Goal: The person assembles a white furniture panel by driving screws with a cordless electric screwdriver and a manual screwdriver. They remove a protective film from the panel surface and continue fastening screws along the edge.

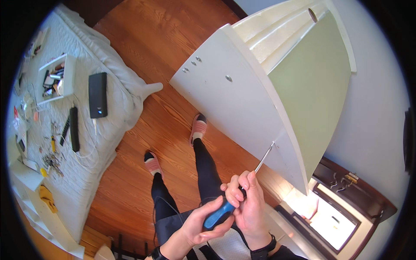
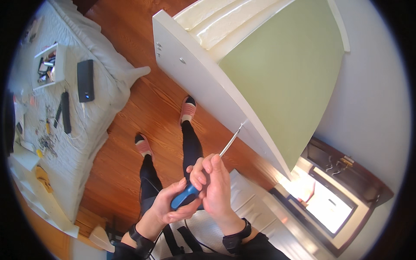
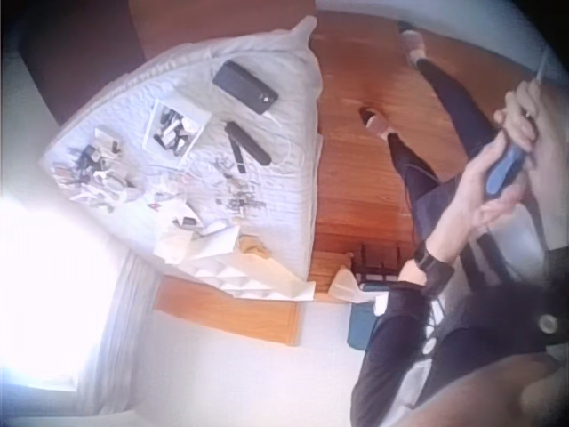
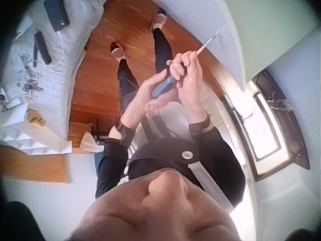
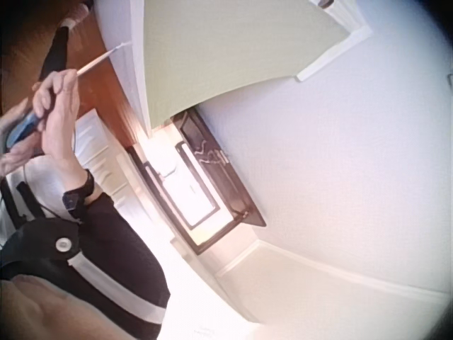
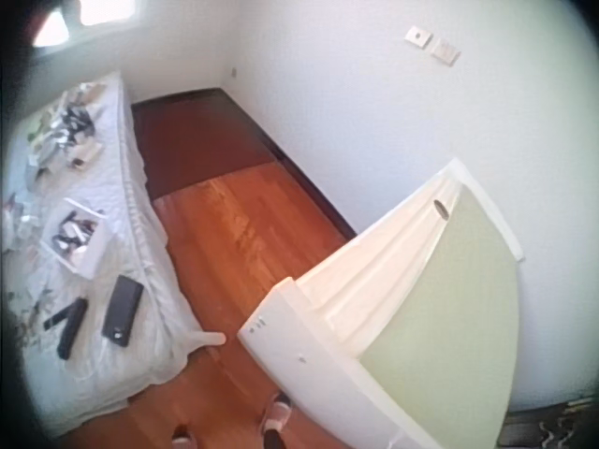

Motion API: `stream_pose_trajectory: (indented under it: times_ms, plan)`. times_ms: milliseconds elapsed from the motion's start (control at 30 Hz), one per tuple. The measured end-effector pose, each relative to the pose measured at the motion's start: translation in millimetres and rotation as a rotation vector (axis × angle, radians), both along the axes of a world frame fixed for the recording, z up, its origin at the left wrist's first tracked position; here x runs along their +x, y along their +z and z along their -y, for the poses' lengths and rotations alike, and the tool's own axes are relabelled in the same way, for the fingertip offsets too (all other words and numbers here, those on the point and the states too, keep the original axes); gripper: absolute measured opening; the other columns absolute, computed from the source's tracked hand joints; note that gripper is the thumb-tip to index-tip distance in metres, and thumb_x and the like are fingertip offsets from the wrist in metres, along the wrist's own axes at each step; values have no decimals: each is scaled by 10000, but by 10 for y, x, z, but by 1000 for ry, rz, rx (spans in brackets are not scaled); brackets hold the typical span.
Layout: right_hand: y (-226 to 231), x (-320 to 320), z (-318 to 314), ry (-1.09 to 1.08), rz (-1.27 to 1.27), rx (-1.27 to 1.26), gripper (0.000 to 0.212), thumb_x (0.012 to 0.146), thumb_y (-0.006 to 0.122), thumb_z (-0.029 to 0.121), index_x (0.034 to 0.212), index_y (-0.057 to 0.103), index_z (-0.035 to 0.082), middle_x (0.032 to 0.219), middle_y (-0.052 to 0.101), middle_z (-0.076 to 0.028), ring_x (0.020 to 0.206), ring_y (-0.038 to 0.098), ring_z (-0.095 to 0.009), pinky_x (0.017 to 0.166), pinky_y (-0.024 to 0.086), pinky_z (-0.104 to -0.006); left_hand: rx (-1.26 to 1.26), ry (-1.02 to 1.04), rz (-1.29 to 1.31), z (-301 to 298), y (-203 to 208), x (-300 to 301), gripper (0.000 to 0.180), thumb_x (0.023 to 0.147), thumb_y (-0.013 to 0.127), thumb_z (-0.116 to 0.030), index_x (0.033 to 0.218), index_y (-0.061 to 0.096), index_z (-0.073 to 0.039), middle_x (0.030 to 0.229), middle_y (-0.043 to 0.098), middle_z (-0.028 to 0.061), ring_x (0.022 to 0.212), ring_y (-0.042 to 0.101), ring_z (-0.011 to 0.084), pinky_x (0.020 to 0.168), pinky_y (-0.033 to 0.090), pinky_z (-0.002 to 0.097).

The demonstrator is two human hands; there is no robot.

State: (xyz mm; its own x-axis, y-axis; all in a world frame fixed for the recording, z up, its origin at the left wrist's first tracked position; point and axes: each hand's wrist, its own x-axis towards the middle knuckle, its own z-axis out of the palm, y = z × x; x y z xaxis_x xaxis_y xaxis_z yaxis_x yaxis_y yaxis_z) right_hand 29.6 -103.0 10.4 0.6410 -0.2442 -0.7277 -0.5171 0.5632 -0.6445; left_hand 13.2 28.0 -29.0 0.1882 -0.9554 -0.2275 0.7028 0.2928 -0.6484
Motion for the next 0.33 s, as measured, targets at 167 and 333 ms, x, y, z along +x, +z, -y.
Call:
stream_pose_trajectory:
  times_ms: [167,333]
  plan:
    - [-16,19,60,36,-64,43,398,1060,251,410,769,344,154,558,322,26,477,299,-73,714,406,-286,85,-93,51,43,-44,-19,497,1039,333,-423,977,576,6,528,439,23,315,357,77,306,253,184]
    - [-227,-104,162,-115,197,563,420,1038,257,479,782,343,157,490,311,34,452,264,-84,669,397,-308,570,-390,677,-48,182,124,363,999,518,-317,1115,574,22,611,557,91,398,427,110,388,308,192]
